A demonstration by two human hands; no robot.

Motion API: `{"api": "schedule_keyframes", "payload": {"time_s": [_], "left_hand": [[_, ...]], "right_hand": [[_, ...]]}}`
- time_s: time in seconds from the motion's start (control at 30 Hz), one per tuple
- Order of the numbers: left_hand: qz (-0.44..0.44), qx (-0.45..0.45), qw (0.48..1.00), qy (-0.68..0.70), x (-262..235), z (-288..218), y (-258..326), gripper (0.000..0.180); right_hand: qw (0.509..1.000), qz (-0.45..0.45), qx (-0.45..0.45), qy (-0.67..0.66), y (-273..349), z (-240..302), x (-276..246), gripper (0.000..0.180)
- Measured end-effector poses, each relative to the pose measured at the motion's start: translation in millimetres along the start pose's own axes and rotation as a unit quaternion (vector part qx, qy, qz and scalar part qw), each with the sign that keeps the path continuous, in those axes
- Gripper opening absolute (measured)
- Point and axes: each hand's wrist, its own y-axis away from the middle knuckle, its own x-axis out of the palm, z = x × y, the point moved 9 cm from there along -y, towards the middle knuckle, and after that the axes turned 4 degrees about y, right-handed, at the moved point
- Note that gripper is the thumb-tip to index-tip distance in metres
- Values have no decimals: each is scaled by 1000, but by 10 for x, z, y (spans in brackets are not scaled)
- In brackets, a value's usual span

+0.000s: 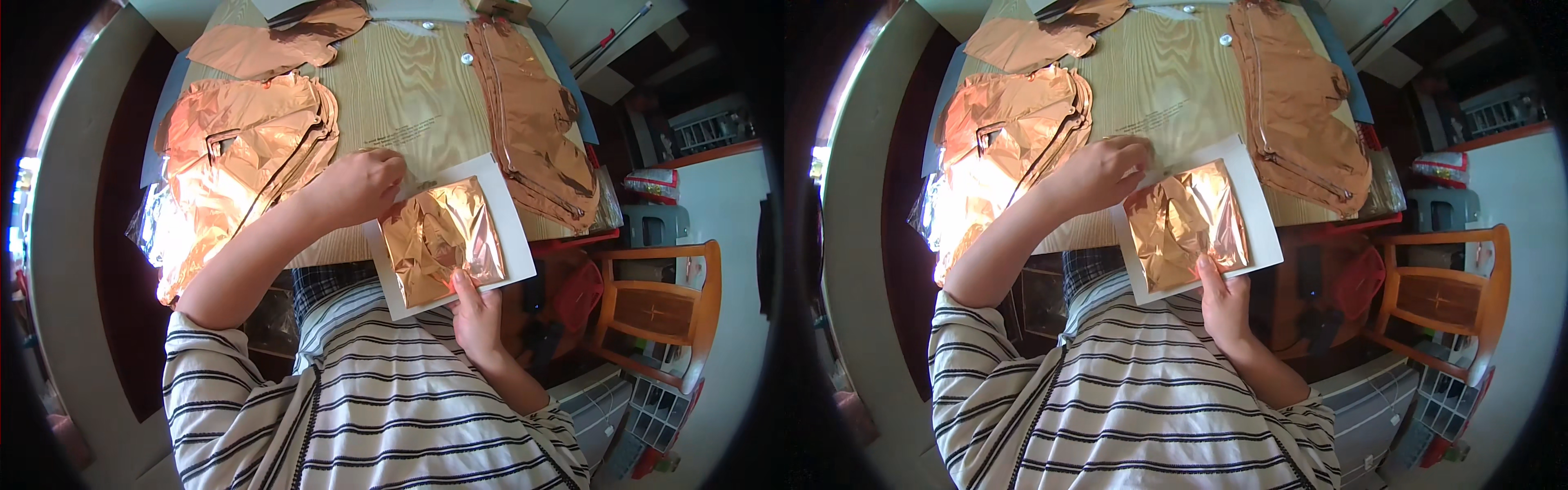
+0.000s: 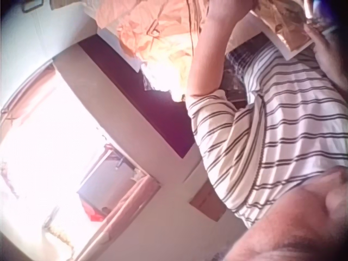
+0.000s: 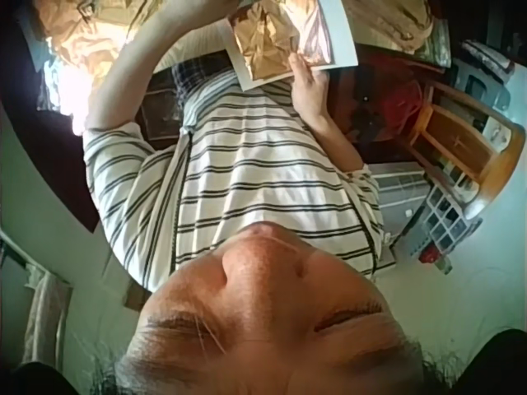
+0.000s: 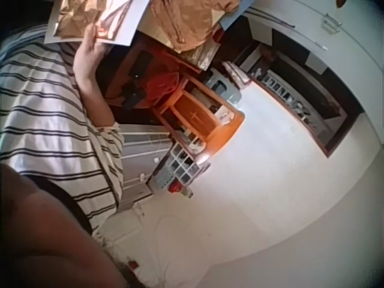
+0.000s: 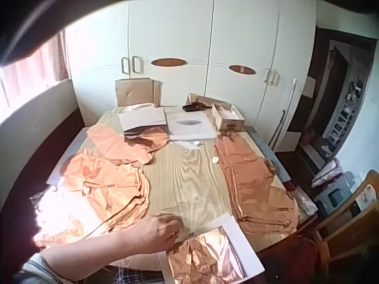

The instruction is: Folding metallic foil balloons and inserting them into plastic retail sleeves with card backings.

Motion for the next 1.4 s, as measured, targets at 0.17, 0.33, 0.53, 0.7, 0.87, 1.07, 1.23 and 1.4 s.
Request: {"api": "schedule_keyframes", "payload": {"time_s": [0.17, 0.33, 0.53, 0.7, 0.87, 1.07, 1.23, 1.4], "left_hand": [[-81, 93, 985, -118, -167, -414, 68, 15], [-125, 93, 965, -210, -370, -675, 255, 19], [-128, 57, 972, -189, -424, -681, 189, 16], [-108, 52, 986, -112, -367, -550, 55, 20], [-124, 63, 986, -96, -394, -622, 24, 24], [-73, 62, 985, -143, -280, -516, -231, 17], [-147, 159, 968, -127, -267, -779, -210, 18], [-107, 123, 981, -106, -231, -714, -286, 14]], "right_hand": [[998, 5, -3, -56, -111, -29, 142, 18], [991, 43, -17, -122, -127, 8, 256, 17], [989, 51, -23, -139, -99, 0, 313, 17], [984, 71, 7, -164, -127, -49, 346, 19], [976, 50, 30, -209, -97, 113, 429, 21], [983, 113, -31, -138, -98, -52, 424, 21], [981, 104, 3, -166, -76, -2, 422, 17], [978, 123, -6, -169, -89, -22, 409, 22]]}}
